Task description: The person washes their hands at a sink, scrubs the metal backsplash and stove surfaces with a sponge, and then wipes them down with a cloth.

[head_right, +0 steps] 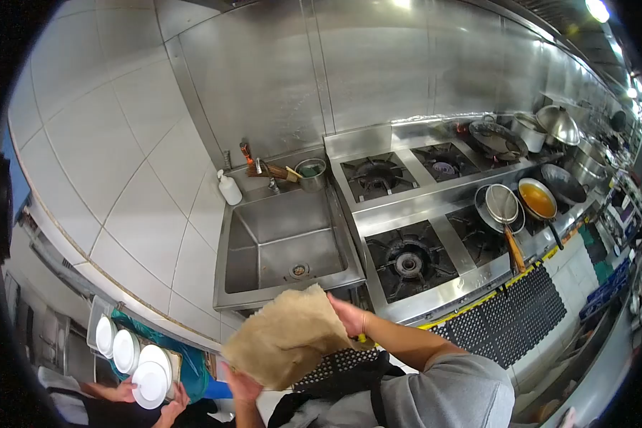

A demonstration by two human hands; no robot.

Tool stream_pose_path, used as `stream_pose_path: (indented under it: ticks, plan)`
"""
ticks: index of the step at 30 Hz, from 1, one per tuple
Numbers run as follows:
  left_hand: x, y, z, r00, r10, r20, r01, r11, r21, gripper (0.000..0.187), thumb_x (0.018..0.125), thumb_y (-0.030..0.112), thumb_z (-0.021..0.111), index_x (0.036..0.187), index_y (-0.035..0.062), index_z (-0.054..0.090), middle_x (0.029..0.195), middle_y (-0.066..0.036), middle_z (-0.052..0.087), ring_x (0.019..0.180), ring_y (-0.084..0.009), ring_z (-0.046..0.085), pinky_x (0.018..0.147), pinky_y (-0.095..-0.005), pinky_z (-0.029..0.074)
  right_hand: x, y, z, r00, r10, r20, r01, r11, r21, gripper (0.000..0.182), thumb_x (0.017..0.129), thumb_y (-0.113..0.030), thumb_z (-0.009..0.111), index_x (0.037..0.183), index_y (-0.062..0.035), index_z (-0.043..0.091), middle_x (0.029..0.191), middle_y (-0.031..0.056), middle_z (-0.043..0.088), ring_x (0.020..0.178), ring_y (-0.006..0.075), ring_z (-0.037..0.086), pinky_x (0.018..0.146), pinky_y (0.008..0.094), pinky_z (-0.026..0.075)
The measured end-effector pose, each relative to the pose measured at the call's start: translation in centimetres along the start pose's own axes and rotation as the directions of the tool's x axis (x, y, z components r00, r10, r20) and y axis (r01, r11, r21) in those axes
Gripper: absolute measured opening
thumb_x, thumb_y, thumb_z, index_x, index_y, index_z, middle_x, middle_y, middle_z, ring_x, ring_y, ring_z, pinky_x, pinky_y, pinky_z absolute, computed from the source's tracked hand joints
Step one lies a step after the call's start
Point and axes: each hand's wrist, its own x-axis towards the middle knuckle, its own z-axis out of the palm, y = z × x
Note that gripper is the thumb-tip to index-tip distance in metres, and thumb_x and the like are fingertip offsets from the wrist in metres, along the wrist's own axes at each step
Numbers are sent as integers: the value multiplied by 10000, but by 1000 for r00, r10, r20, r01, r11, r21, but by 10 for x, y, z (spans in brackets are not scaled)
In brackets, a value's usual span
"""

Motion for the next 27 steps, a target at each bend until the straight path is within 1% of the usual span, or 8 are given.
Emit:
stream_pose_path:
  ticks: [1, 6, 12, 15, 17, 19, 22, 27]
  plan:
    - [-3, -16, -1, 996, -74, -43, 72, 996, -47, 738, 947, 600, 371, 1424, 38, 341, 1428, -144, 444, 1308, -321, 424, 1097, -488, 316, -10, 13, 25, 976, 51, -211, -91, 978, -186, 700, 946, -566, 432, 1429, -64, 369, 1445, 88, 442, 1282, 254, 475, 1072, 430, 378]
    - [-12, -55, -72, 956, -197, -219, 271, 880, 390, 629, 948, 476, 476, 1357, 3, 411, 1336, -171, 522, 1265, -325, 473, 1041, -508, 386, 15, 76, -83, 922, 386, 4, -385, 919, -81, 483, 953, -375, 561, 1328, -80, 489, 1318, 83, 554, 1180, 208, 551, 981, 368, 465]
    - [-26, -30, -45, 971, -95, -221, 105, 994, 36, 601, 951, 452, 486, 1356, 14, 420, 1317, -167, 537, 1252, -325, 484, 1034, -531, 384, -4, 57, -42, 986, 165, 38, -145, 940, -310, 506, 871, -150, 681, 1299, -77, 422, 1229, 76, 553, 1066, 172, 581, 908, 338, 493]
    - [-30, -42, -64, 951, -210, -225, 181, 973, -141, 553, 961, 376, 519, 1375, 27, 406, 1315, -155, 538, 1231, -330, 503, 1014, -534, 409, 19, 68, -58, 990, 136, -38, -133, 802, -582, 601, 796, -63, 736, 1291, -56, 394, 1188, 88, 535, 1029, 137, 534, 847, 295, 467]
    - [-30, -50, -71, 898, -193, -396, 353, 853, 384, 478, 946, 223, 576, 1355, 28, 422, 1285, -154, 554, 1168, -336, 554, 957, -512, 469, 18, 78, -47, 977, 181, -110, -200, 617, -761, 634, 774, -75, 764, 1289, -64, 395, 1101, 89, 564, 962, 141, 545, 792, 283, 470]
    - [-26, -47, -70, 867, -213, -450, 355, 898, 260, 438, 916, 98, 605, 1318, 24, 447, 1235, -153, 578, 1094, -335, 600, 902, -479, 514, 16, 84, -44, 980, 156, -122, -188, 536, -823, 679, 742, -112, 787, 1291, -64, 389, 1028, 98, 588, 905, 149, 558, 767, 295, 480]
    - [-25, -39, -51, 913, -36, -405, 143, 961, 237, 348, 919, 43, 573, 1256, 9, 493, 1175, -152, 603, 1037, -321, 625, 887, -473, 524, 11, 89, -58, 989, 118, -86, -89, 22, -996, 593, 695, -162, 759, 1204, -39, 482, 966, 102, 607, 886, 153, 567, 756, 317, 487]
    - [-42, -29, -76, 895, 75, -440, 148, 881, 450, 290, 909, 40, 594, 1187, -37, 568, 1118, -127, 643, 1006, -256, 632, 903, -393, 505, 12, 93, -94, 991, -99, -86, -58, 263, -963, 396, 737, -76, 692, 1101, -12, 551, 934, 75, 619, 899, 155, 572, 782, 300, 483]
